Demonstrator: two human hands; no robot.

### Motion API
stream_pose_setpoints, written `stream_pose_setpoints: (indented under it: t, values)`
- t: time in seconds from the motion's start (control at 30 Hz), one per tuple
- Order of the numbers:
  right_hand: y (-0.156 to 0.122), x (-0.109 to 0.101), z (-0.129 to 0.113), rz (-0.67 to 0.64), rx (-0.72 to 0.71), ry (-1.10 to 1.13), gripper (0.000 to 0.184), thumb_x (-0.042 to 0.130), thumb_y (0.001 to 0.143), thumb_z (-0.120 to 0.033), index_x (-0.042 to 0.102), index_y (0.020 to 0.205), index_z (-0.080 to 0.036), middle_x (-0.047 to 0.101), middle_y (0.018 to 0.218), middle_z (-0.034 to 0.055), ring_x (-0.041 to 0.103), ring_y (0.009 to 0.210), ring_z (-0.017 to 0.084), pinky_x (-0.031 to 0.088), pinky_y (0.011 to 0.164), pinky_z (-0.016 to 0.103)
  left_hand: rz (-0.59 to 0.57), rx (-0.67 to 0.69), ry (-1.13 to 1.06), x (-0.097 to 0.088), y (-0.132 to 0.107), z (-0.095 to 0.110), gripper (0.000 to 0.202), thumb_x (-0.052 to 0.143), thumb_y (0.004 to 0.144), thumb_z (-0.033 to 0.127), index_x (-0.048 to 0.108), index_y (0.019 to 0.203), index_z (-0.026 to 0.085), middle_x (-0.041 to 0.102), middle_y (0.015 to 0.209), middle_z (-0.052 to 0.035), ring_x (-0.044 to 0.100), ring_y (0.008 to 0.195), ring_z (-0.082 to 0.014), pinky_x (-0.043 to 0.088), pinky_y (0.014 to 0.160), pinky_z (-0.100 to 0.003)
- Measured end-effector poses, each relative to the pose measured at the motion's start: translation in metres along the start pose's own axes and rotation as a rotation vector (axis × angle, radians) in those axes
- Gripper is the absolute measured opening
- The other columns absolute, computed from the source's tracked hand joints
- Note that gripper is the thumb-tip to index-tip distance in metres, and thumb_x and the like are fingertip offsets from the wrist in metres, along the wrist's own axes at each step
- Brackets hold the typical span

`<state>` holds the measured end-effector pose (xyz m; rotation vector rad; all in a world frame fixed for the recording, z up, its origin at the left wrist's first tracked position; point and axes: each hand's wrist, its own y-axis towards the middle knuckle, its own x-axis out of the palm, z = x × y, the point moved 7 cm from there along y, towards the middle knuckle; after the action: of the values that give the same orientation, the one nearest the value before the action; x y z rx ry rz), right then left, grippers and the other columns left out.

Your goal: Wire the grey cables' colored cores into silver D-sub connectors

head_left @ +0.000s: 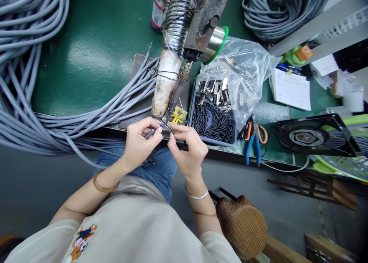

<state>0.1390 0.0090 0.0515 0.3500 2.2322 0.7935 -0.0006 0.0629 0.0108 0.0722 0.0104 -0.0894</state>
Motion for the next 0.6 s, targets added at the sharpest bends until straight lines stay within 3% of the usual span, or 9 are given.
stream_pose_setpoints:
  t: [0.6]
  values:
    - [0.0056,0.0008,0.0028,0.034,-0.021,0.023,0.019,0.07,0.086,-0.005,0.063,0.085,-0.023,0.079,0.101,0.0052,0.077,0.092,0.015,0.063,0.082,0.029,0.016,0.075,0.069,0.0004,0.003,0.0063,0.007,0.062,0.078,0.014,0.064,0.072,0.016,0.067,0.07,0.0011,0.053,0.055,-0.0072,0.043,0.054,-0.018]
